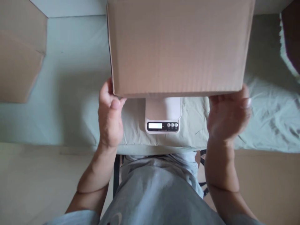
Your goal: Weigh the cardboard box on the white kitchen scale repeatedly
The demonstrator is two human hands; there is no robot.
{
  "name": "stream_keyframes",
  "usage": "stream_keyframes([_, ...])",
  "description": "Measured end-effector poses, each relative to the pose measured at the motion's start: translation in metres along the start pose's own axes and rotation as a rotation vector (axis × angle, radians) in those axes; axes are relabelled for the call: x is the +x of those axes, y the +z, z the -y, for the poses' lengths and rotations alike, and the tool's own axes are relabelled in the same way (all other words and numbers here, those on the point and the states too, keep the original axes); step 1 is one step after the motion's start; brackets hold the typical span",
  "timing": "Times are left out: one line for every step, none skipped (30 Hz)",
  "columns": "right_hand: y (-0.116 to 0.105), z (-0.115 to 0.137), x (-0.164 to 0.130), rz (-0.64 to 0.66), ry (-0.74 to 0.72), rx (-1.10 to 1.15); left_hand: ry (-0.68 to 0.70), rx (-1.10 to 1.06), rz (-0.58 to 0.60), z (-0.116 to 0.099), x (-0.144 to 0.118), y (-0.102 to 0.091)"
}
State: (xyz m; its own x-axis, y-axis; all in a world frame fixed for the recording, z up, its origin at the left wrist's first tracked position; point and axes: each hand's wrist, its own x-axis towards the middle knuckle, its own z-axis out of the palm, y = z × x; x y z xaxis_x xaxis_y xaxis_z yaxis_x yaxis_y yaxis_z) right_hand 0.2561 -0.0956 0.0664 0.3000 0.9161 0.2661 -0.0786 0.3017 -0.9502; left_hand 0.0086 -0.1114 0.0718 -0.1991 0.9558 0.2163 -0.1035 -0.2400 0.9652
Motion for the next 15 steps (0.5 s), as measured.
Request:
stream_keyframes([0.001,-0.002,0.008,0.000,0.014,-0.017,0.017,0.012,0.012,0.000,0.009,0.003])
stream_keyframes([0.003,-0.005,0.016,-0.002,0.034,-0.045,0.024,0.027,0.027,0.001,0.018,0.005])
stream_keyframes([0.004,-0.009,0.025,-0.005,0.055,-0.086,0.025,0.044,0.043,0.003,0.027,0.007])
stream_keyframes([0.005,-0.013,0.032,-0.006,0.077,-0.133,0.022,0.063,0.054,0.007,0.037,0.009])
stream_keyframes([0.006,-0.019,0.039,-0.004,0.096,-0.174,0.018,0.084,0.062,0.012,0.045,0.011])
stream_keyframes([0.007,-0.025,0.045,-0.005,0.105,-0.192,0.015,0.105,0.063,0.018,0.053,0.012])
stream_keyframes([0.008,-0.032,0.049,0.006,0.109,-0.189,0.013,0.122,0.061,0.026,0.061,0.012])
stream_keyframes([0.009,-0.038,0.053,0.022,0.107,-0.169,0.008,0.134,0.056,0.034,0.067,0.013])
stream_keyframes([0.010,-0.045,0.055,0.045,0.103,-0.145,-0.006,0.141,0.046,0.043,0.073,0.012])
stream_keyframes([0.010,-0.051,0.056,0.065,0.101,-0.126,-0.030,0.145,0.033,0.051,0.077,0.011])
stream_keyframes([0.011,-0.057,0.056,0.080,0.104,-0.119,-0.058,0.145,0.017,0.059,0.080,0.010])
stream_keyframes([0.011,-0.061,0.055,0.090,0.118,-0.120,-0.087,0.143,0.000,0.066,0.082,0.008])
stream_keyframes([0.011,-0.065,0.054,0.094,0.139,-0.124,-0.112,0.141,-0.013,0.073,0.083,0.006])
stream_keyframes([0.011,-0.068,0.053,0.093,0.165,-0.122,-0.126,0.135,-0.025,0.079,0.083,0.003])
stream_keyframes([0.010,-0.070,0.052,0.099,0.191,-0.116,-0.130,0.126,-0.031,0.084,0.082,0.001])
